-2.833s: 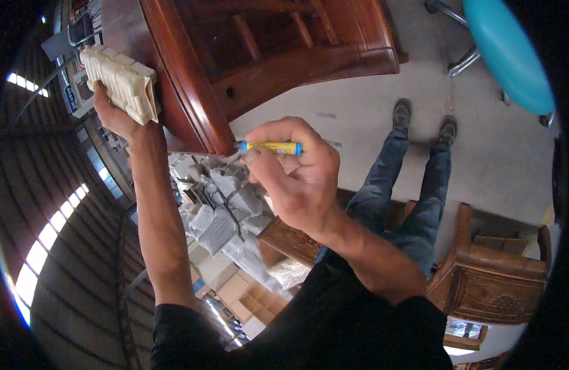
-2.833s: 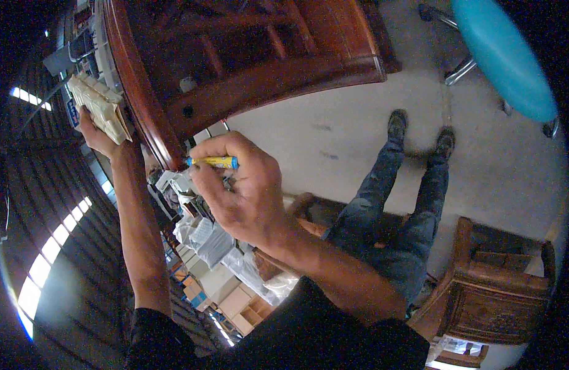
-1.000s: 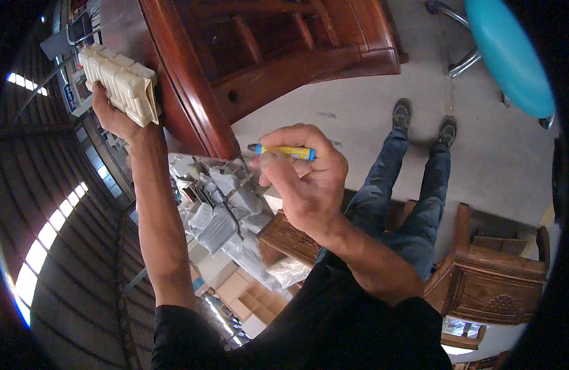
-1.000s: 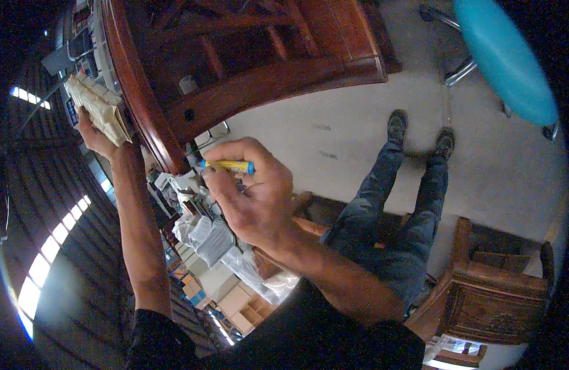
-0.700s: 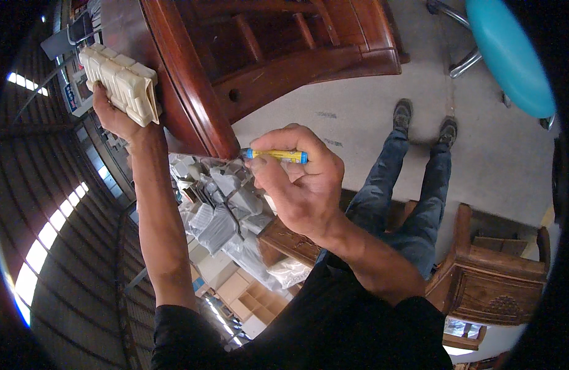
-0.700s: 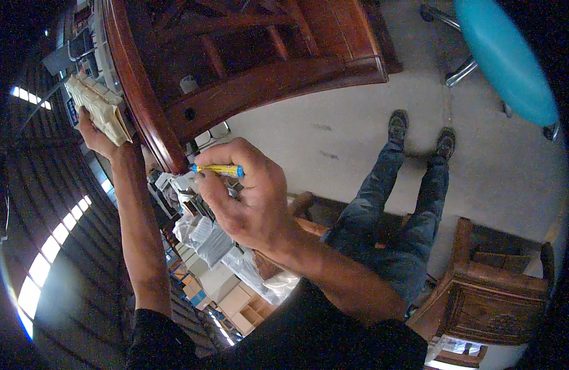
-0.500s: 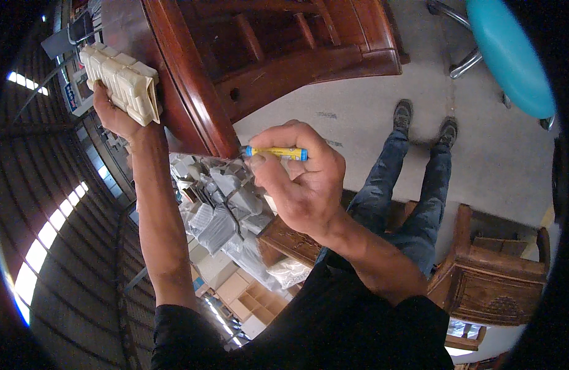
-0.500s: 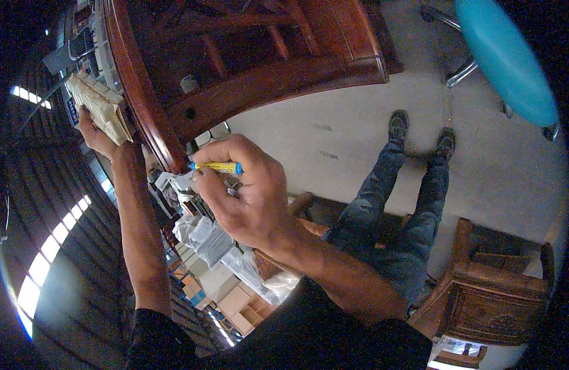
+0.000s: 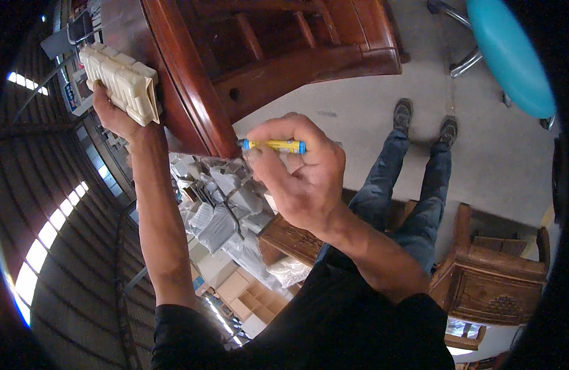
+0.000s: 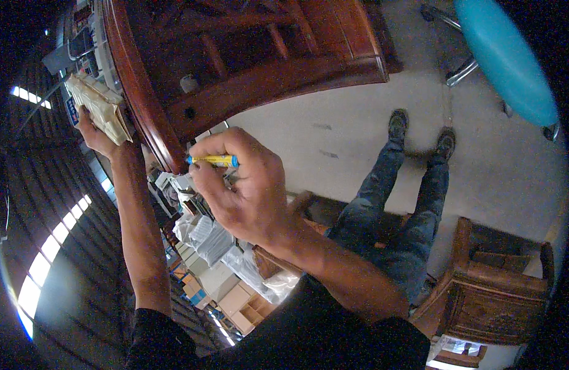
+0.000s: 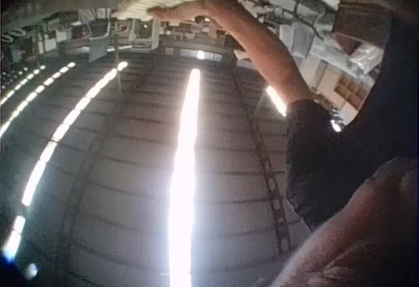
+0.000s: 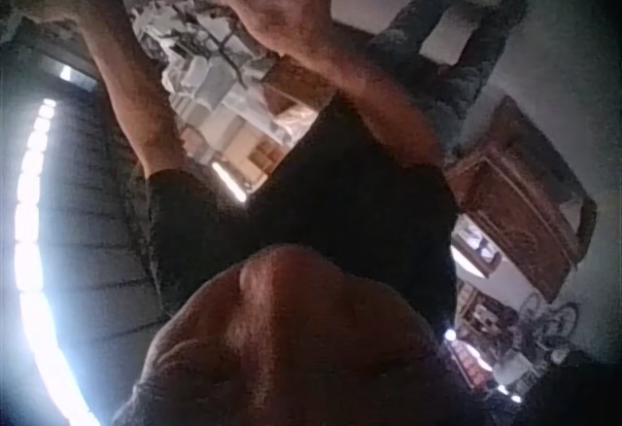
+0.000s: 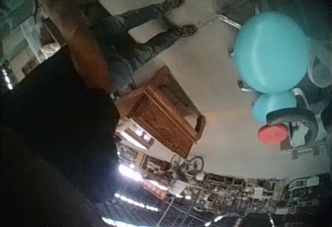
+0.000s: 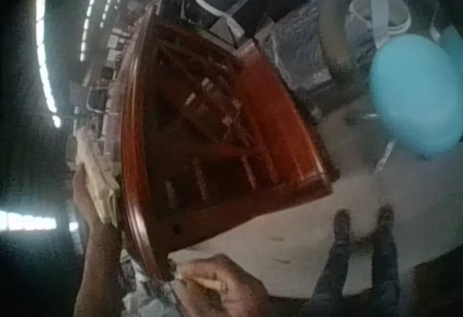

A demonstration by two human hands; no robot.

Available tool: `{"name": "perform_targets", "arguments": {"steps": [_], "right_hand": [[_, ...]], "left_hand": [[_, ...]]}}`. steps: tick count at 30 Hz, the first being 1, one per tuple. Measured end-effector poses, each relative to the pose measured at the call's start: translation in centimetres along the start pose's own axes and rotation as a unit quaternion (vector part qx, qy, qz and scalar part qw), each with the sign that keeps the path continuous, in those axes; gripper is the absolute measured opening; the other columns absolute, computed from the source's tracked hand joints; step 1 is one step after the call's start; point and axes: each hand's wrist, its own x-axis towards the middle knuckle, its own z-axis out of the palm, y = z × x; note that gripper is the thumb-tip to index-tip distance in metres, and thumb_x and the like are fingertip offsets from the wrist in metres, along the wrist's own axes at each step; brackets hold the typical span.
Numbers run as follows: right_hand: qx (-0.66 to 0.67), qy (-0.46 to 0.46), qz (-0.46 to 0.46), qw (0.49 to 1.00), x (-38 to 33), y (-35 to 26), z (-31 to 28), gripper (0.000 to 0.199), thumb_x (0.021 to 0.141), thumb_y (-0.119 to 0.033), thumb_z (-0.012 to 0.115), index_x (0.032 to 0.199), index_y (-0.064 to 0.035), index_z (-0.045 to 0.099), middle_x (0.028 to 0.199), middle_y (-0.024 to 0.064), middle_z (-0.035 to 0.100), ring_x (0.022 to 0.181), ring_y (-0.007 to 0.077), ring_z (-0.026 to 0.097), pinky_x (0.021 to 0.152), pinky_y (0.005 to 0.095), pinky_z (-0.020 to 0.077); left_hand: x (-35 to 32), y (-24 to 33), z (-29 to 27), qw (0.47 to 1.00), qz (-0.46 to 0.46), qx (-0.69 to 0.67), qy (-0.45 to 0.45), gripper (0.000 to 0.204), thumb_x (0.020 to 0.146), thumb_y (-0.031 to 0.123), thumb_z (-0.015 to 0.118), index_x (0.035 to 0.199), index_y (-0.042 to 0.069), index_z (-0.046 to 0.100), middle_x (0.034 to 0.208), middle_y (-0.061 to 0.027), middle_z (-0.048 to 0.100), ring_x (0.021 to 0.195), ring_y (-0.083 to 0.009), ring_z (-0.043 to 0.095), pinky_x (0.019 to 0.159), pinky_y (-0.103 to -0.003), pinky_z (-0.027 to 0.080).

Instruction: The person applies a substance from a small tube to a damaged corner of a wooden furniture leg and then wipes the area with a white cloth. The person is sitting on the floor during the task.

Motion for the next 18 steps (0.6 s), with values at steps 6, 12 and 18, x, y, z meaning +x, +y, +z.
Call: {"name": "perform_targets", "arguments": {"steps": [6, 12, 18], "right_hand": [[0.025, 0.015, 0.014, 0.999, 0.5, 0.2, 0.1, 0.013, 0.091, -0.002, 0.065, 0.104, 0.0007, 0.065, 0.085, 0.007, 0.066, 0.069, 0.0087, 0.062, 0.062, 0.0232, 0.0519], [0.091, 0.031, 0.072, 0.993, 0.5, 1.3, -1.4, 0.017, 0.1, -0.008, 0.056, 0.111, -0.002, 0.067, 0.082, 0.0008, 0.062, 0.064, 0.004, 0.052, 0.055, 0.0215, 0.0447], [0.171, -0.061, 0.149, 0.972, -0.5, 2.1, 0.1, 0.019, 0.094, -0.019, 0.068, 0.097, -0.001, 0.064, 0.078, 0.0033, 0.063, 0.063, 0.0084, 0.055, 0.059, 0.0259, 0.0474]], "left_hand": [[-0.6, 0.4, 0.7, 1.0, 0.0, -0.02, -0.016, 0.044, 0.101, 0.034, 0.042, 0.129, 0.003, 0.054, 0.114, -0.0131, 0.065, 0.101, -0.0275, 0.066, 0.089, -0.041, 0.054], [-0.6, 0.4, 0.7, 0.999, 0.02, 0.037, 0.012, 0.046, 0.1, 0.036, 0.043, 0.129, 0.003, 0.054, 0.113, -0.0127, 0.065, 0.1, -0.0268, 0.065, 0.089, -0.04, 0.054], [-0.1, 0.0, 0.2, 1.0, 0.002, 0.01, 0.01, 0.045, 0.1, 0.036, 0.042, 0.13, 0.004, 0.054, 0.115, -0.0128, 0.065, 0.102, -0.0275, 0.065, 0.09, -0.04, 0.053]]}}
